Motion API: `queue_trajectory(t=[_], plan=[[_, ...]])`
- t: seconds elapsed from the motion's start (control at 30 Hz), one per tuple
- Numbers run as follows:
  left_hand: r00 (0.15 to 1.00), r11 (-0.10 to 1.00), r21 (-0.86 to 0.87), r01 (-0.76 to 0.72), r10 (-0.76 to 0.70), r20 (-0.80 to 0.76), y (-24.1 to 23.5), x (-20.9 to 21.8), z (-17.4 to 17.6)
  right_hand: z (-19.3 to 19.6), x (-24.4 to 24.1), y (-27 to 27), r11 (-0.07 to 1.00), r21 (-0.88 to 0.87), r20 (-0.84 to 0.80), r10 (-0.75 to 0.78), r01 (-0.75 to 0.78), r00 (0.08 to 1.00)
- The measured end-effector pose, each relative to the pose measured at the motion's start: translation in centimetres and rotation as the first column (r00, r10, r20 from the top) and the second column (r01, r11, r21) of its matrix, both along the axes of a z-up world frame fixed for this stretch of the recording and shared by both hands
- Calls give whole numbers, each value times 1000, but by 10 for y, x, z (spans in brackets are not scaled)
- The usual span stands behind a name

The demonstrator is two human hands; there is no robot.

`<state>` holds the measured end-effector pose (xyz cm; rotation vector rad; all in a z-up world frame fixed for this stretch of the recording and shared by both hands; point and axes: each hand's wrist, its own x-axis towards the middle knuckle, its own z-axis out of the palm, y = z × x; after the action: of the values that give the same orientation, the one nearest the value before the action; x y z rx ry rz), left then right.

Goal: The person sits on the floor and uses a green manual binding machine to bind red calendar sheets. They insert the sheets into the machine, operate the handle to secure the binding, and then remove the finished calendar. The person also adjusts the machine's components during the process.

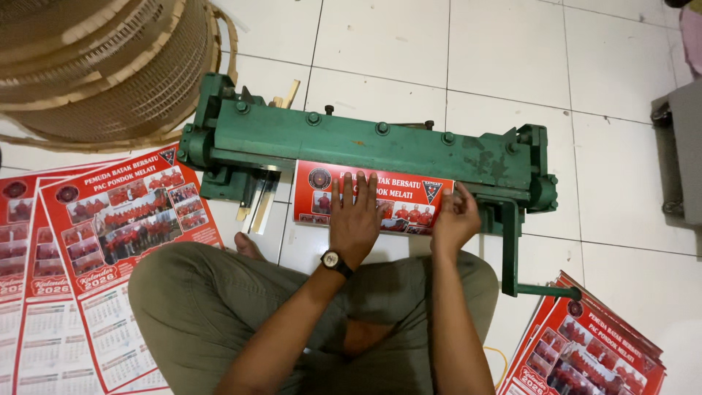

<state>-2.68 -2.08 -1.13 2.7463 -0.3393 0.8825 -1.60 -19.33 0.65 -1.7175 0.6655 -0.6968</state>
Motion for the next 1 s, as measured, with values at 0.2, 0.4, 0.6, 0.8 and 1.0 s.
queue_trajectory(t=[0.2, 0.4, 0.6, 0.8, 1.0], plan=[[1000, 999, -40, -2, 1, -31, -1, -2, 16, -39, 12, -17, 998, 46, 45, -32, 30, 998], [999, 998, -56, 3, -5, -34, -3, -3, 19, -9, 5, 1, 994, 111, 66, -32, 25, 997], [1000, 999, -51, -2, 1, -25, -4, -3, 19, -22, 8, -8, 990, 142, 93, -27, 14, 995], [999, 999, -51, -7, 5, -42, -6, -2, 14, -11, 8, 0, 985, 173, 108, -34, 15, 994], [999, 999, -28, -18, 16, -50, -7, -2, 11, -38, 16, -20, 982, 190, 116, -5, -17, 993]])
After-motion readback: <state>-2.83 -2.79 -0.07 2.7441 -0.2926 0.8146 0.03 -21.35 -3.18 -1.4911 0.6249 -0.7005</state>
